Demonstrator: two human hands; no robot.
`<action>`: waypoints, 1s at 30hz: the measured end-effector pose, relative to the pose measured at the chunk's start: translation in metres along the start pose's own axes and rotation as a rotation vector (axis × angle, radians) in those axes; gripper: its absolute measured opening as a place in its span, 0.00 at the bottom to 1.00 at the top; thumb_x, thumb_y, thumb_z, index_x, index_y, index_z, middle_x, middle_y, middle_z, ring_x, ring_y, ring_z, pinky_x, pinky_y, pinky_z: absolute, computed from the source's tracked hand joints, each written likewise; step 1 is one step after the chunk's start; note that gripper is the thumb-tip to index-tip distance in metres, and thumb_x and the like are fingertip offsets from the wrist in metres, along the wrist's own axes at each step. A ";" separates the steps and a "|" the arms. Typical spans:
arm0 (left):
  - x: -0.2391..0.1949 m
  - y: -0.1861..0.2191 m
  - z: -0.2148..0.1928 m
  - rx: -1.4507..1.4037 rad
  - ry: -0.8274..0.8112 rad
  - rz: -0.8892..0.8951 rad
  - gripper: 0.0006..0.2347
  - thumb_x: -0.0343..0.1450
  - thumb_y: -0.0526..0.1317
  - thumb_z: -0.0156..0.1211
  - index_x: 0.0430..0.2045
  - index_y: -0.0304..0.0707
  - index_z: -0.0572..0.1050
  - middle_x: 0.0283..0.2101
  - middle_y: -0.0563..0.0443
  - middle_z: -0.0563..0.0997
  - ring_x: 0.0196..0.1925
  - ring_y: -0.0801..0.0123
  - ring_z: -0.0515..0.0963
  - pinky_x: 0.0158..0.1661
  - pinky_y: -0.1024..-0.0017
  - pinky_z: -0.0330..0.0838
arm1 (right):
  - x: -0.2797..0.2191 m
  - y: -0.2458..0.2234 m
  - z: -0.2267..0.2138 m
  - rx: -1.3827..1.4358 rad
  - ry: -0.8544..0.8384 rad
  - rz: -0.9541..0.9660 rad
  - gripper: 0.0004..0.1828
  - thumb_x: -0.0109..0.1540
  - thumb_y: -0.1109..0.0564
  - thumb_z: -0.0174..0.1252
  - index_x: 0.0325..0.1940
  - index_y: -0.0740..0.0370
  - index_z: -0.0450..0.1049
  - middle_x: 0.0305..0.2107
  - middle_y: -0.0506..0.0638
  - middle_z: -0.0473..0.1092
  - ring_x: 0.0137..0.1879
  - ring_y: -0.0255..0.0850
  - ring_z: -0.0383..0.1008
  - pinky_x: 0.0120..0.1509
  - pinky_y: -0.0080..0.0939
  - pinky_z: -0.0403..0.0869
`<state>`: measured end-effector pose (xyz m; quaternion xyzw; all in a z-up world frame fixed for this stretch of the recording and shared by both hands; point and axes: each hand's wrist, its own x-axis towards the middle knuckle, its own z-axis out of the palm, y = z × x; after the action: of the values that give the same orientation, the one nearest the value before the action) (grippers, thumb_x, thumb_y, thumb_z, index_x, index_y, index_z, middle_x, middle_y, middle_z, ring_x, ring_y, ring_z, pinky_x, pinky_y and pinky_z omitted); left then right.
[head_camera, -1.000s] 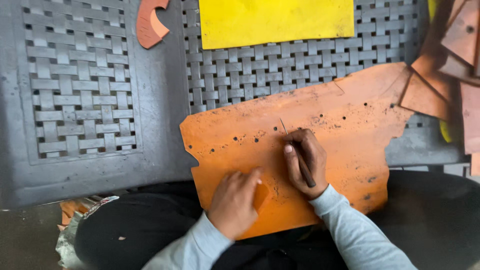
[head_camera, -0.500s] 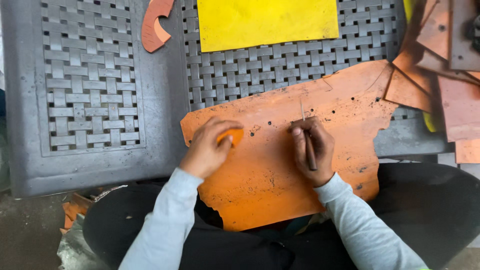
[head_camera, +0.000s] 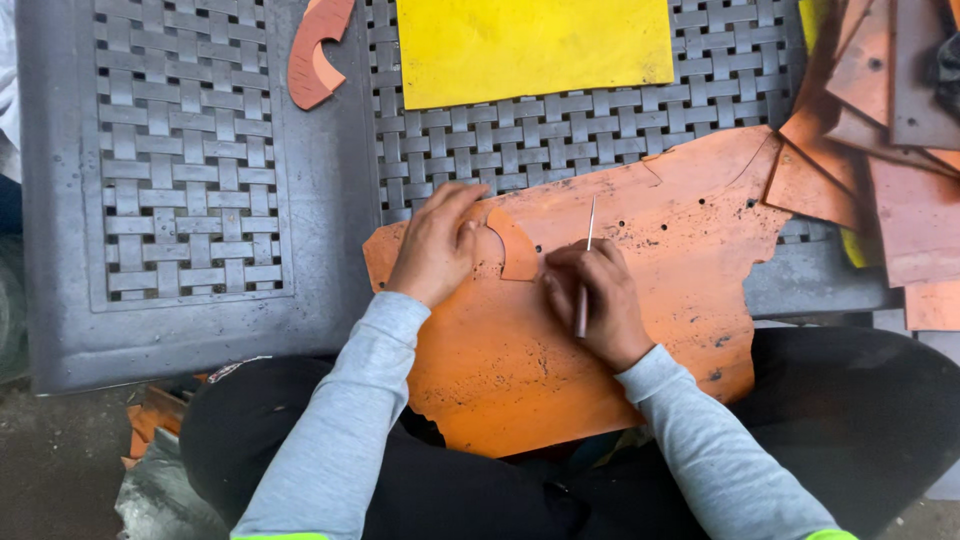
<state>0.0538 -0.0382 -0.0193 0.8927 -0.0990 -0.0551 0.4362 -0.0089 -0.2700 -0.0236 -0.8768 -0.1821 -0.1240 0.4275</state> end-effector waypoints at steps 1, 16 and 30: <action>0.000 -0.003 -0.001 0.059 0.010 0.032 0.18 0.71 0.27 0.55 0.58 0.38 0.73 0.58 0.46 0.77 0.58 0.54 0.79 0.61 0.62 0.74 | 0.002 -0.002 0.001 -0.017 -0.003 -0.027 0.13 0.58 0.63 0.65 0.46 0.62 0.74 0.43 0.54 0.76 0.52 0.55 0.74 0.57 0.50 0.74; -0.056 0.049 0.065 0.666 -0.047 0.319 0.14 0.65 0.40 0.61 0.43 0.36 0.76 0.43 0.40 0.80 0.47 0.50 0.80 0.44 0.62 0.80 | -0.002 0.005 0.004 0.168 0.117 0.228 0.11 0.65 0.66 0.57 0.52 0.65 0.73 0.42 0.55 0.76 0.42 0.44 0.79 0.48 0.38 0.77; -0.004 -0.009 -0.057 0.148 0.456 -0.117 0.06 0.77 0.36 0.62 0.31 0.33 0.78 0.31 0.42 0.80 0.31 0.56 0.81 0.34 0.63 0.74 | 0.006 -0.002 -0.002 0.039 0.132 0.199 0.08 0.65 0.65 0.57 0.48 0.64 0.75 0.38 0.57 0.74 0.42 0.49 0.77 0.49 0.44 0.75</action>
<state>0.0614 0.0120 0.0092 0.9158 0.0502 0.1301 0.3766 -0.0051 -0.2689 -0.0186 -0.8719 -0.0680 -0.1350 0.4658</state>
